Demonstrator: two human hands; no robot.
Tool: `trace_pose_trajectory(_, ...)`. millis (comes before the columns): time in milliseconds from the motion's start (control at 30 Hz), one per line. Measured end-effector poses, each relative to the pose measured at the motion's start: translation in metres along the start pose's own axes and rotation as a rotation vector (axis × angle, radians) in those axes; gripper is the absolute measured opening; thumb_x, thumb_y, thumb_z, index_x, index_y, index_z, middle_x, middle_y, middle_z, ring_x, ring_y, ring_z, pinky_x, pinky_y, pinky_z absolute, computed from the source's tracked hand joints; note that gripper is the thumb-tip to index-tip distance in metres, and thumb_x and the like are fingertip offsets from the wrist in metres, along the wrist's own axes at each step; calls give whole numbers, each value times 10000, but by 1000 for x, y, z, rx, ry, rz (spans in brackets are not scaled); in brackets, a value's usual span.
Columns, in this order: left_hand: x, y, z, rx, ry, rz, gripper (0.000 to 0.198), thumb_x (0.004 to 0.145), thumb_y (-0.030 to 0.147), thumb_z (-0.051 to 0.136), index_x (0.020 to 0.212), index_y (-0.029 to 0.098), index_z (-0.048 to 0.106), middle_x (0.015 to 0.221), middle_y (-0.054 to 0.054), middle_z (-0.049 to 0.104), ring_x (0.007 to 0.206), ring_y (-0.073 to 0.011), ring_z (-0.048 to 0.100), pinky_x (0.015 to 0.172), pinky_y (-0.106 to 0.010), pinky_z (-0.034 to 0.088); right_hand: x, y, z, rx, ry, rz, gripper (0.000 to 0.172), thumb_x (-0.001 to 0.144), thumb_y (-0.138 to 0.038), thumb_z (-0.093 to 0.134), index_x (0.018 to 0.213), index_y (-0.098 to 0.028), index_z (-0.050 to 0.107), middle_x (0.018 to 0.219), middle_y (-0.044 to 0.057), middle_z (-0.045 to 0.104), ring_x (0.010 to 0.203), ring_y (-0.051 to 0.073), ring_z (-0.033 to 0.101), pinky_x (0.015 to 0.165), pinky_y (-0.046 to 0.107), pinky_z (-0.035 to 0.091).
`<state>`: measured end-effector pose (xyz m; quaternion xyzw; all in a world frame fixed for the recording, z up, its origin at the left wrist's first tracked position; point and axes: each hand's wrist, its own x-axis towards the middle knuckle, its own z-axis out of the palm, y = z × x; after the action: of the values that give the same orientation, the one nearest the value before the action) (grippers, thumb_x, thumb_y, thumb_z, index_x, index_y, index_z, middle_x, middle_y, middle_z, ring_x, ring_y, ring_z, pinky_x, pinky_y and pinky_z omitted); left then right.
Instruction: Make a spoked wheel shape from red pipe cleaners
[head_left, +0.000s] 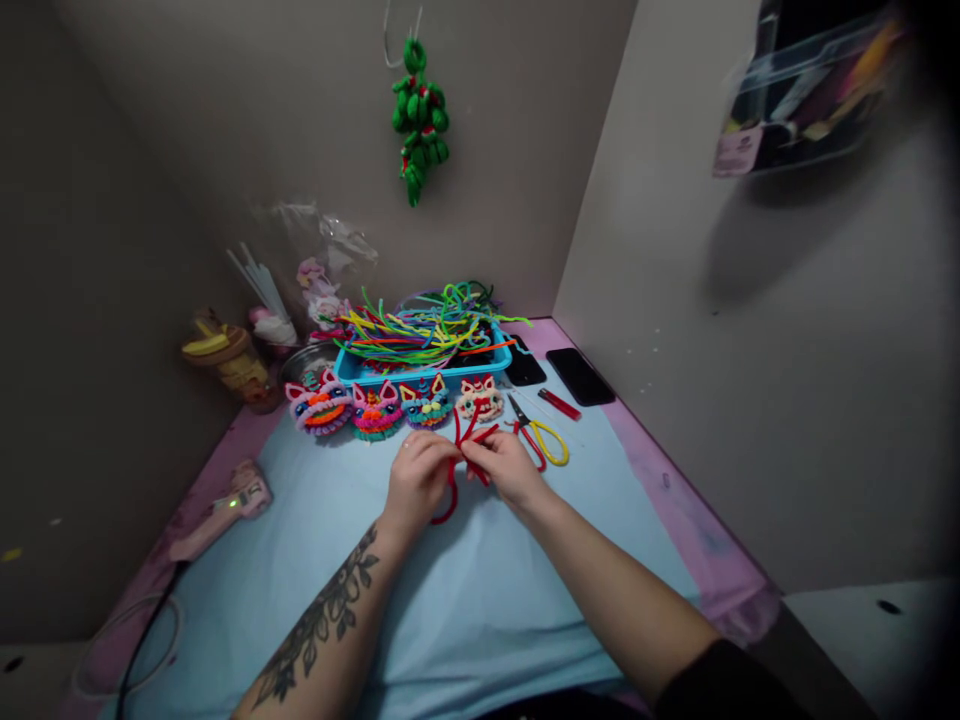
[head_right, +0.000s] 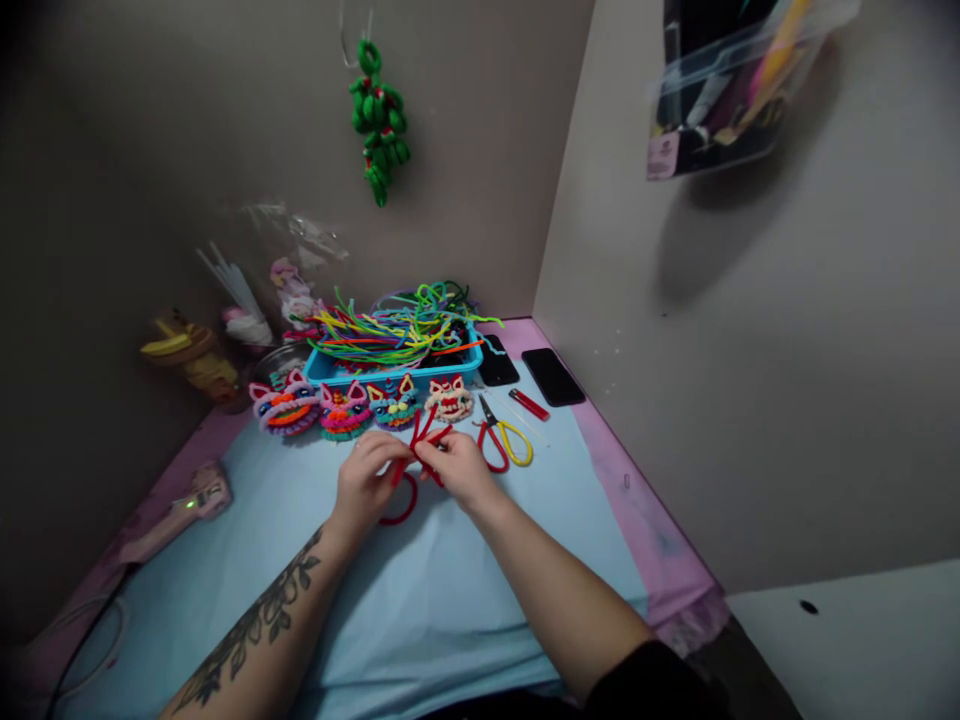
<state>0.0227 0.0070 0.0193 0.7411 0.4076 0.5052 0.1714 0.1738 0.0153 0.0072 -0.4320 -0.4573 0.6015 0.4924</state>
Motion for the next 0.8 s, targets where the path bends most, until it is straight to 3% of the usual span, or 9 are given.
trace_pose_trajectory(100, 2, 0, 4, -360, 79, -439, 104, 697, 258, 692, 708, 175, 630, 647, -3, 614, 606, -130, 548, 596, -261, 437, -3, -4, 1, -22, -11, -29, 269, 721, -401, 652, 623, -157, 597, 461, -20, 570, 410, 79, 437, 459, 219, 323)
trace_pose_trajectory(167, 3, 0, 7, -628, 60, -689, 187, 652, 292, 718, 642, 163, 583, 520, 39, 517, 477, -91, 458, 486, -223, 370, -4, -6, 1, -34, -46, -85, 247, 733, -382, 644, 627, -168, 579, 488, -28, 563, 454, 91, 475, 506, 227, 370)
trace_pose_trajectory(233, 5, 0, 8, -853, 12, -843, 251, 612, 303, 745, 590, 160, 540, 471, 56, 450, 440, -74, 412, 465, -215, 352, -4, -8, 1, -41, -70, -158, 219, 738, -372, 641, 660, -177, 580, 558, -28, 565, 507, 102, 507, 548, 241, 410)
trace_pose_trajectory(300, 7, 0, 6, -992, -20, -949, 282, 579, 295, 780, 589, 153, 537, 512, 42, 489, 474, -73, 450, 503, -214, 397, -4, -9, 1, -67, -60, -242, 198, 746, -367, 635, 687, -183, 592, 644, -16, 569, 577, 117, 533, 593, 257, 438)
trace_pose_trajectory(400, 8, 0, 2, -1073, -44, -1015, 297, 566, 265, 812, 616, 140, 547, 601, 30, 546, 534, -62, 498, 555, -187, 437, -4, -9, 0, -154, -36, -362, 167, 766, -340, 621, 706, -184, 615, 721, 11, 575, 689, 145, 554, 664, 277, 456)
trace_pose_trajectory(633, 7, 4, 1, -1111, -24, -970, 299, 585, 248, 821, 766, 149, 605, 659, 26, 614, 600, -66, 559, 598, -169, 438, -4, -4, -3, -434, 27, -570, 89, 805, -245, 592, 763, -204, 660, 919, 54, 595, 982, 198, 544, 920, 347, 401)
trace_pose_trajectory(800, 6, 4, 3, -1067, -108, -964, 356, 577, 229, 823, 871, 101, 669, 778, -55, 690, 667, -108, 608, 660, -212, 450, -4, -4, -3, -434, 9, -557, 64, 789, -205, 596, 799, -202, 660, 949, 46, 551, 962, 177, 554, 898, 322, 415)
